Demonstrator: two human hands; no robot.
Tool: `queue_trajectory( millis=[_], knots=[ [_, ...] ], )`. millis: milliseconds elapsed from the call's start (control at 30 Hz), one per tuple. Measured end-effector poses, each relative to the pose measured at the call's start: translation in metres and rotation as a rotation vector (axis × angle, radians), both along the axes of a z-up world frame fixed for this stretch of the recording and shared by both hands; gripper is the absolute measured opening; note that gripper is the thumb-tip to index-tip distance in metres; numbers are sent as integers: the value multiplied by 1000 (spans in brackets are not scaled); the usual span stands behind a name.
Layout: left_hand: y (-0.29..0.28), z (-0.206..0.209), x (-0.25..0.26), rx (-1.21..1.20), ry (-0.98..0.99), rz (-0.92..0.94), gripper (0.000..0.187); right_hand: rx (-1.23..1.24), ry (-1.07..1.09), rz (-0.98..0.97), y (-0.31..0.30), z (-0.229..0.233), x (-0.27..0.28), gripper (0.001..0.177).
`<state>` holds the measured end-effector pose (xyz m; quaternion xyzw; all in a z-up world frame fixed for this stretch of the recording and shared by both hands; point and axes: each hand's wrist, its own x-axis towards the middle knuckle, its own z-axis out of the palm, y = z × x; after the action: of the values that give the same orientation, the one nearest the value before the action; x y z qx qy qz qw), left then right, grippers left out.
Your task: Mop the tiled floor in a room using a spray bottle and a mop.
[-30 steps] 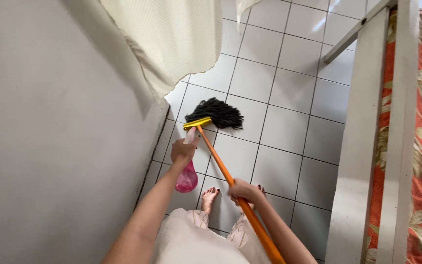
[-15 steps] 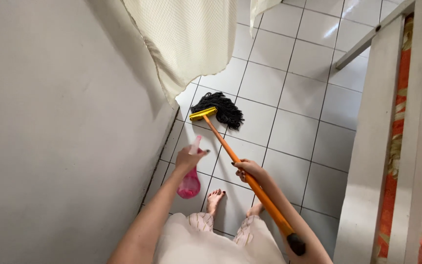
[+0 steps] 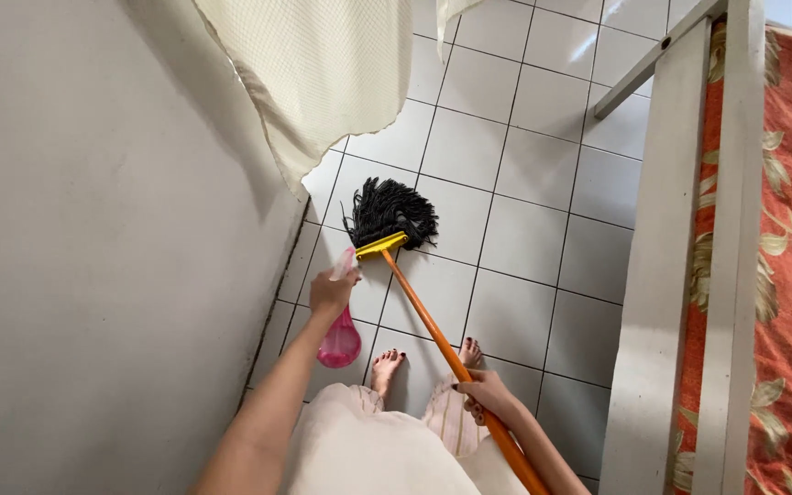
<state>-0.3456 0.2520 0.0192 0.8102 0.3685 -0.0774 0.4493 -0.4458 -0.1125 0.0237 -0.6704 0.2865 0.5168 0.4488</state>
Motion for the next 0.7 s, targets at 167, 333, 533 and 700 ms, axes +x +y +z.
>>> queue_trajectory(
  millis=[167, 333, 533, 700],
  knots=[
    [-9, 22, 9, -45, -56, -49, 43, -25, -15, 46, 1, 21, 31, 55],
    [-26, 31, 16, -5, -51, 70, 40, -58, 27, 82, -12, 30, 58, 54],
    [-46, 42, 31, 63, -411, 196, 29, -75, -60, 140, -20, 26, 117, 55],
    [-69, 51, 58, 90, -205, 252, 34, 73, -55, 178, -16, 21, 179, 46]
  ],
)
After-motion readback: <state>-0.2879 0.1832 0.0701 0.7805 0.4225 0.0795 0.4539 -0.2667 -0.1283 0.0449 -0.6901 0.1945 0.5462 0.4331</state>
